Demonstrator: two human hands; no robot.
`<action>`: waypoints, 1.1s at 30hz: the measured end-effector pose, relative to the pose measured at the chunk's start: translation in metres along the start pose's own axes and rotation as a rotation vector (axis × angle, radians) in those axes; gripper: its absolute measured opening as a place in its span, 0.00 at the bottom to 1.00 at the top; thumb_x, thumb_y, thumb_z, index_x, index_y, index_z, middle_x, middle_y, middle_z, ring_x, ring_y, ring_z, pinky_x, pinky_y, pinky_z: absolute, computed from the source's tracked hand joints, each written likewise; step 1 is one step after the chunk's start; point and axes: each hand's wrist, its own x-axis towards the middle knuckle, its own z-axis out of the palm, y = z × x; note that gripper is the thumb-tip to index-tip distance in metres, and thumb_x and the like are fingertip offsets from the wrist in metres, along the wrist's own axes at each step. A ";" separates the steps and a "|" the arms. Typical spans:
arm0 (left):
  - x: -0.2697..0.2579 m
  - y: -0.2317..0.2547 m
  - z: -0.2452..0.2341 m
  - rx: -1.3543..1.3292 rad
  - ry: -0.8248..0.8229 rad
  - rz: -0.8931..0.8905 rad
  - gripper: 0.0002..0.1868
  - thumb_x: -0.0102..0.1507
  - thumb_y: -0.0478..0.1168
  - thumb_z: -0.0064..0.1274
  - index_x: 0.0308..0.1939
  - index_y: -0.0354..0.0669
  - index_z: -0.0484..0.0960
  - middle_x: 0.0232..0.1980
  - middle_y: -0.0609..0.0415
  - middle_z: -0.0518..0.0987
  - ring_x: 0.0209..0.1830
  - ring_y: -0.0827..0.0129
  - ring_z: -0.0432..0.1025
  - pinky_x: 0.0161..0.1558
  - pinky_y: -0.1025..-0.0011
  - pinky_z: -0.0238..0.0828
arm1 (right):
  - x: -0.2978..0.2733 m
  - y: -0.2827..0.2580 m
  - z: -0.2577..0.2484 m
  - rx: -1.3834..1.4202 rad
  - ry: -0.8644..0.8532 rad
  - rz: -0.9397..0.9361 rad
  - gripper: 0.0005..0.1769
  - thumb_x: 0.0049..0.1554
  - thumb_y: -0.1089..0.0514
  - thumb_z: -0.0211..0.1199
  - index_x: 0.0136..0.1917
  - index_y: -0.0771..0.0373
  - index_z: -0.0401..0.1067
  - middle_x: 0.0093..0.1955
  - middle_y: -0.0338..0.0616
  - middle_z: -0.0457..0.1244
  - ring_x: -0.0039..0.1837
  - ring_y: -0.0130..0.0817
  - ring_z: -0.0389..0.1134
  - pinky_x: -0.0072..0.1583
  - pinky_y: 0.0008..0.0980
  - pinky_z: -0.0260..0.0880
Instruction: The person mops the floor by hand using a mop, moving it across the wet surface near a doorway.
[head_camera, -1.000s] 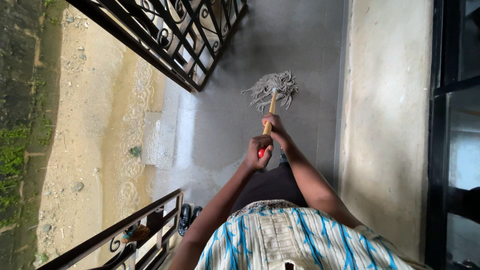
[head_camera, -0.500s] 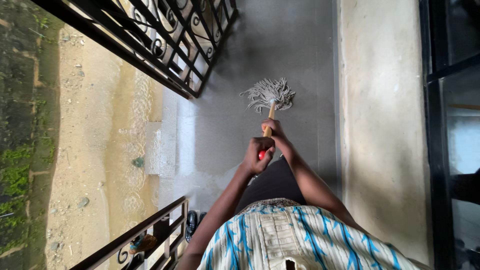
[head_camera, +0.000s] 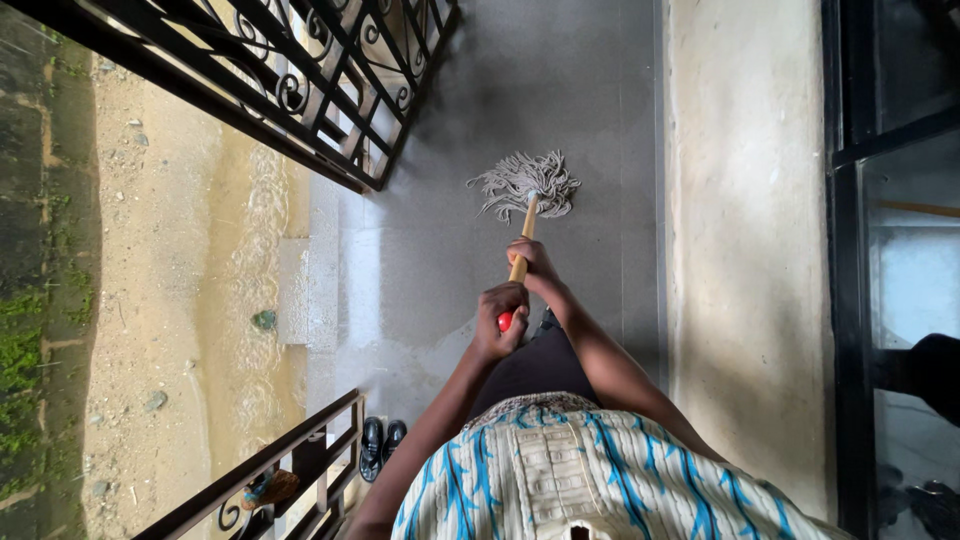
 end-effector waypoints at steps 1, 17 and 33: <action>0.002 -0.004 0.001 0.004 0.012 -0.001 0.09 0.58 0.35 0.46 0.24 0.35 0.67 0.26 0.48 0.71 0.26 0.55 0.68 0.35 0.62 0.66 | 0.002 0.004 -0.001 -0.022 -0.010 -0.003 0.13 0.39 0.67 0.64 0.30 0.64 0.58 0.31 0.48 0.57 0.38 0.47 0.61 0.41 0.41 0.60; 0.030 -0.021 0.018 0.012 -0.059 -0.016 0.08 0.54 0.38 0.45 0.23 0.36 0.69 0.24 0.47 0.70 0.24 0.54 0.69 0.32 0.62 0.66 | 0.023 0.052 -0.028 -0.042 -0.031 -0.029 0.12 0.44 0.62 0.60 0.28 0.63 0.58 0.28 0.48 0.57 0.36 0.46 0.62 0.39 0.40 0.59; 0.020 0.008 0.053 0.016 0.009 -0.019 0.07 0.54 0.37 0.46 0.25 0.36 0.68 0.27 0.46 0.70 0.27 0.52 0.69 0.36 0.61 0.67 | -0.007 0.018 -0.056 -0.001 -0.048 0.021 0.12 0.39 0.66 0.63 0.29 0.63 0.58 0.29 0.47 0.57 0.36 0.46 0.61 0.40 0.39 0.60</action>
